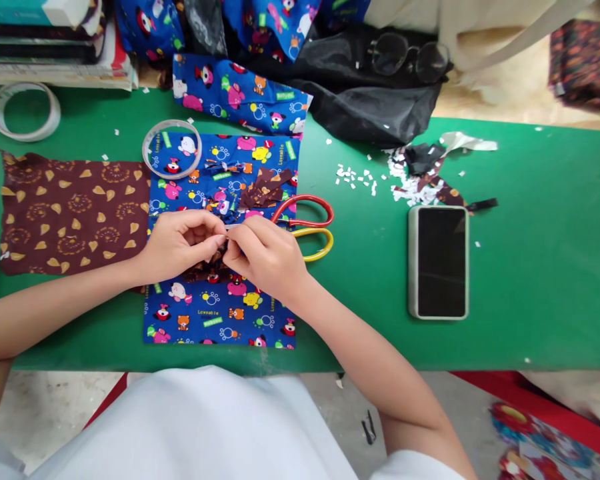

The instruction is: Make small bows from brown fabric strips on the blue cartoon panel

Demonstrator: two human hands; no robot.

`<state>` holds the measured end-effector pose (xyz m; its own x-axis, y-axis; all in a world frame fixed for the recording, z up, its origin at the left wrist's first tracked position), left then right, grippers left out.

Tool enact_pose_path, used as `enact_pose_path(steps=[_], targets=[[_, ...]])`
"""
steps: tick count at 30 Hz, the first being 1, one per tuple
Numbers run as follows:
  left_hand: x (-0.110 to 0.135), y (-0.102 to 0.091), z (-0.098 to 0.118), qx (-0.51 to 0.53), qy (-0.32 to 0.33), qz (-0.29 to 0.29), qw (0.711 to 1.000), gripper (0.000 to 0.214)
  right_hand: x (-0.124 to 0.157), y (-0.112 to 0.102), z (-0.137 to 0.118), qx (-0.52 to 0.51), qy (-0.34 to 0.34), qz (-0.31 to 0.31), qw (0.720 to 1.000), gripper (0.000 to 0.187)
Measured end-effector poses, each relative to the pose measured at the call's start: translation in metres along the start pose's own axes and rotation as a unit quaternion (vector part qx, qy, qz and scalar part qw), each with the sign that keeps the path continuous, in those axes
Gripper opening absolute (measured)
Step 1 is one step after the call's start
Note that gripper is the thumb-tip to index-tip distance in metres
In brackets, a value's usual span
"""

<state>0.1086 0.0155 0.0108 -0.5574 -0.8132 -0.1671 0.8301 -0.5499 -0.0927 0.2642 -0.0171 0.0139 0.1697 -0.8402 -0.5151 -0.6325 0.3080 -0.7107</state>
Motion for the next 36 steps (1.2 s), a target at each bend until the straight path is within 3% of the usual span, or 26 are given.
enact_pose_path(steps=[10, 21, 28, 32, 36], targets=[[-0.0028, -0.0014, -0.0013, 0.049, -0.009, 0.020, 0.999, 0.006, -0.0036, -0.0018, 0.0005, -0.118, 0.102, -0.063, 0.986, 0.013], [-0.0042, -0.0014, -0.0003, 0.058, -0.011, 0.026, 0.998, 0.007, -0.0057, -0.0032, 0.0022, -0.163, 0.145, -0.078, 0.973, 0.011], [-0.0019, -0.0017, 0.0014, 0.088, 0.056, 0.030, 0.994, 0.011, -0.0058, -0.0034, 0.0029, -0.160, 0.161, -0.074, 0.971, 0.011], [-0.0006, -0.0009, 0.0033, 0.023, 0.091, -0.025, 0.995, 0.012, -0.0060, -0.0040, 0.0029, -0.158, 0.153, -0.070, 0.973, 0.011], [-0.0007, -0.0019, 0.0033, -0.058, 0.090, -0.020, 0.994, 0.013, -0.0063, -0.0043, 0.0033, -0.155, 0.141, -0.057, 0.976, 0.011]])
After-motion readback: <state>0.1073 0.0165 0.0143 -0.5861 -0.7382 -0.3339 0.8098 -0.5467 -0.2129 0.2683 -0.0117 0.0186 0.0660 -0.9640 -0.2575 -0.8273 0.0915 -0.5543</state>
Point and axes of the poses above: each hand's wrist, its own x-axis away from the middle knuckle, its own y-axis out of the palm, z = x × y, the point moved 2 cm from there along -x, towards the middle knuckle, and after that the axes turned 15 degrees about y, right-handed, at the moved point
